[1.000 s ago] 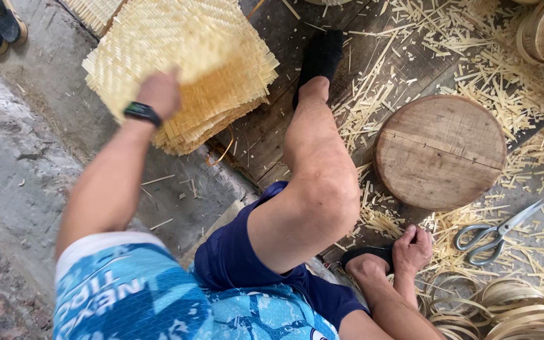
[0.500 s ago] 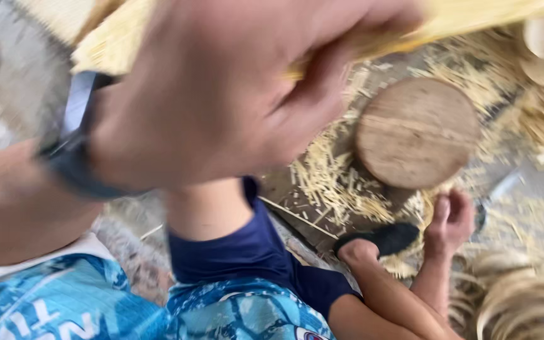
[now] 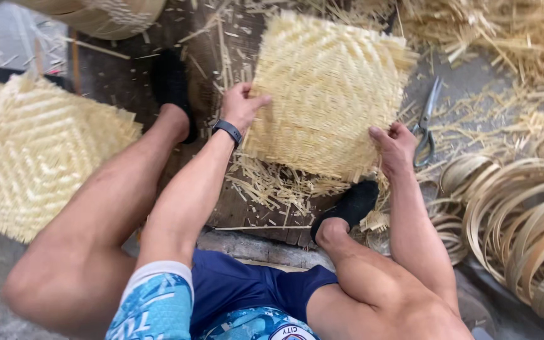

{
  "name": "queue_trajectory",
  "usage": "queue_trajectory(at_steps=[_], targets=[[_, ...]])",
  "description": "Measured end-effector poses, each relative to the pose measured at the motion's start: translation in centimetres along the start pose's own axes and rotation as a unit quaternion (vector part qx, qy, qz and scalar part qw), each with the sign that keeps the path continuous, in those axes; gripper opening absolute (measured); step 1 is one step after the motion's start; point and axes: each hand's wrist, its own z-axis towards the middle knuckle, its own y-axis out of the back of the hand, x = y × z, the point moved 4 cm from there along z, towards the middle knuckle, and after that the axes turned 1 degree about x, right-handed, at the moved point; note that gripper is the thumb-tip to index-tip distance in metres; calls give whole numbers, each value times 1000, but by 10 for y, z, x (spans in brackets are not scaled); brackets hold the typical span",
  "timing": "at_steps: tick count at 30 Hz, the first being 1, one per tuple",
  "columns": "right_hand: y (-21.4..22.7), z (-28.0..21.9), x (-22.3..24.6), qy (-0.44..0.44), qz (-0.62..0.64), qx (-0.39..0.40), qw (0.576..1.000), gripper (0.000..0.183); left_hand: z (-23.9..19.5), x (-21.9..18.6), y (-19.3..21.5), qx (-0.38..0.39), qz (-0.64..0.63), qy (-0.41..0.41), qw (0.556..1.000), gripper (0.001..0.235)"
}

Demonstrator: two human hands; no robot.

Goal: The person assembles round bamboo baskets by placing woven mats into wooden frames, trimming excess material with shears, and securing the edges. The person repeats this process for multiple baskets, stacking finished units nearby.

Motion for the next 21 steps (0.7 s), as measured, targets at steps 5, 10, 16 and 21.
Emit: queue_trajectory(at_steps=[5,10,16,21], targets=[[-2,-2,-7,10,50,-1,999,33,19,25,5,-30,82,35,996,26],[-33,-37,55,163,-252,-116,947,64,18,21,8,-39,128,-8,991,31],[-125,-61,78,341,-648,71,678,72,-5,-7,3,-100,242,-66,963,34],[-129,-67,71,333,-615,68,711,69,-91,-32,-50,-54,178,-136,973,12]])
